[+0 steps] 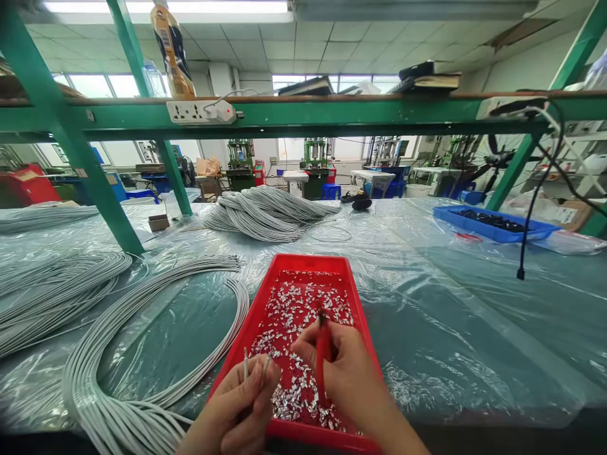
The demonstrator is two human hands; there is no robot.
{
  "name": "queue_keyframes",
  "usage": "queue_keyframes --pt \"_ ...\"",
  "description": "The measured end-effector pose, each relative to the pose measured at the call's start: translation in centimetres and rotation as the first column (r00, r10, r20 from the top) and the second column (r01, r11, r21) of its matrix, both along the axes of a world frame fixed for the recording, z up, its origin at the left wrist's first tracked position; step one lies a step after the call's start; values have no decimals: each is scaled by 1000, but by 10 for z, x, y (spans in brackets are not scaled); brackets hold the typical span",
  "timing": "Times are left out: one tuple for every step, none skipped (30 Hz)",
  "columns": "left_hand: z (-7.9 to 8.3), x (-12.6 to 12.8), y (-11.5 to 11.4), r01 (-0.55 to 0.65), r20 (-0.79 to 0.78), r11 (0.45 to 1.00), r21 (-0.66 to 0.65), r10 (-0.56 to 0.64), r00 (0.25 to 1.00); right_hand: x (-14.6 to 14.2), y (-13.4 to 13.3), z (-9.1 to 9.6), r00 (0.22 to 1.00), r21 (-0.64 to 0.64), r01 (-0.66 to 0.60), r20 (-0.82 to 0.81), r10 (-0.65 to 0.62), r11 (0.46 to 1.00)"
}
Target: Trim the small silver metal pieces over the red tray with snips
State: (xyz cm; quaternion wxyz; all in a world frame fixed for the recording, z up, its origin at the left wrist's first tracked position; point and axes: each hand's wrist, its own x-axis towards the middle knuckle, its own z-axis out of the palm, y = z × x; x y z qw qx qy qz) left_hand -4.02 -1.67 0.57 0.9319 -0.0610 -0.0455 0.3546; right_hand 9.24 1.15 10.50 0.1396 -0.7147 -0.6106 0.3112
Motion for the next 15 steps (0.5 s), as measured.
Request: queue_keyframes --pt "2 2 -1 -40 -117 999 -8 39 992 7 3 2 996 -128 -37 72 47 991" --pt "3 4 -3 -78 -221 997 -21 72 973 14 5 3 984 -202 -65 149 96 977" --pt "4 7 -4 -113 -310 993 -34 97 946 20 6 3 966 -223 -78 224 129 972" --pt "5 9 -5 -141 -380 989 -37 116 918 25 6 3 957 -206 -75 259 129 976" --pt "7 12 -6 -160 -428 987 -30 132 894 30 4 4 966 -199 -57 237 105 978" --pt "8 14 -7 -174 -462 985 -18 146 875 33 2 5 982 -222 -29 175 70 975" --pt "9 16 -7 -182 -486 983 -4 157 860 35 -2 8 993 -271 -1 110 32 962" --pt "10 18 -7 -186 -502 983 11 166 849 35 -6 13 998 -339 21 62 0 941" --pt "11 19 -7 -188 -514 982 20 171 840 35 -11 19 999 -423 32 37 -17 906" --pt "12 21 -7 -188 -526 982 27 173 832 34 -16 26 999 -499 36 36 -21 866" --pt "13 22 -7 -187 -540 982 35 176 823 34 -22 33 999 -549 42 47 -20 834" --pt "13 23 -7 -187 -562 981 47 181 807 35 -28 39 999 -578 49 46 -27 814" --pt "14 24 -7 -189 -587 980 67 192 787 36 -33 44 998 -592 55 29 -47 804" --pt "14 25 -8 -190 -613 977 92 206 763 39 -38 48 998 -598 53 5 -63 800" --pt "15 26 -9 -194 -637 974 118 224 737 42 -42 51 998 -598 45 -7 -61 800"
